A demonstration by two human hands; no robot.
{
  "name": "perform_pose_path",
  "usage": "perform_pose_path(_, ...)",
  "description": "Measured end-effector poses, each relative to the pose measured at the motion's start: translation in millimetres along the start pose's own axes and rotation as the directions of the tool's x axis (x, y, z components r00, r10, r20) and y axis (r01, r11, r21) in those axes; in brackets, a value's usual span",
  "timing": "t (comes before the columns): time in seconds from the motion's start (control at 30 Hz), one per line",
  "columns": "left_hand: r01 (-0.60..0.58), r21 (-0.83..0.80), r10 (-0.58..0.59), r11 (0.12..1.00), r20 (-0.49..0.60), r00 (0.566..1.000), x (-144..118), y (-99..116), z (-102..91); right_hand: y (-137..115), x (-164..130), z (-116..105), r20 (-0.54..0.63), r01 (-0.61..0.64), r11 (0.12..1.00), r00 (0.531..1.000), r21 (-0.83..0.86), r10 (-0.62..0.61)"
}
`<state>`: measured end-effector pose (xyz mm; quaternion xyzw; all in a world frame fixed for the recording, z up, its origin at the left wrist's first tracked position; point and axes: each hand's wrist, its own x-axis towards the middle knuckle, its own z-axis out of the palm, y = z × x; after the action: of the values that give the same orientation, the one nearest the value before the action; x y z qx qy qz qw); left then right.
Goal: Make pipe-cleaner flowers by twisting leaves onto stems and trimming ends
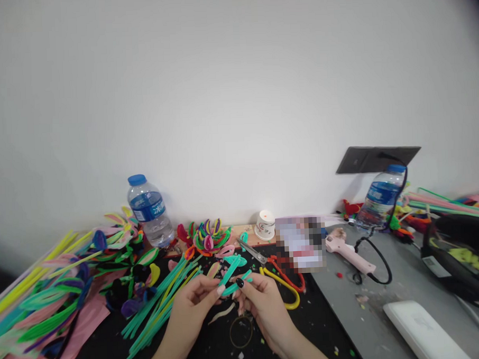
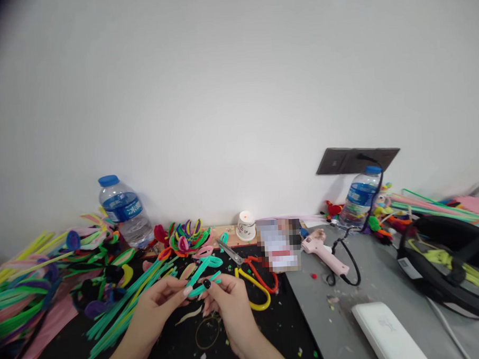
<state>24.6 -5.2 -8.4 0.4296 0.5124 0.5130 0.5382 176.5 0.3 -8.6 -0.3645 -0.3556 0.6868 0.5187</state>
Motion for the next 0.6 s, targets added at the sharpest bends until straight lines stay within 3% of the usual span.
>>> perform_pose_path(0.33,-0.003,0.177,-0.005,0.984,0.044,0.999,-4.8,6.3,1.2,-0.4,-0.4,-4.1,0.012,0.052,0.992,0.999,-0.119,-0.051)
perform_pose_path(0.6,-0.073,0.277,0.035,0.958,0.139,0.99,-4.9,2.2,1.0,-0.3,2.3,-8.9,0.003,0.074,0.976,0.997,-0.205,-0.075)
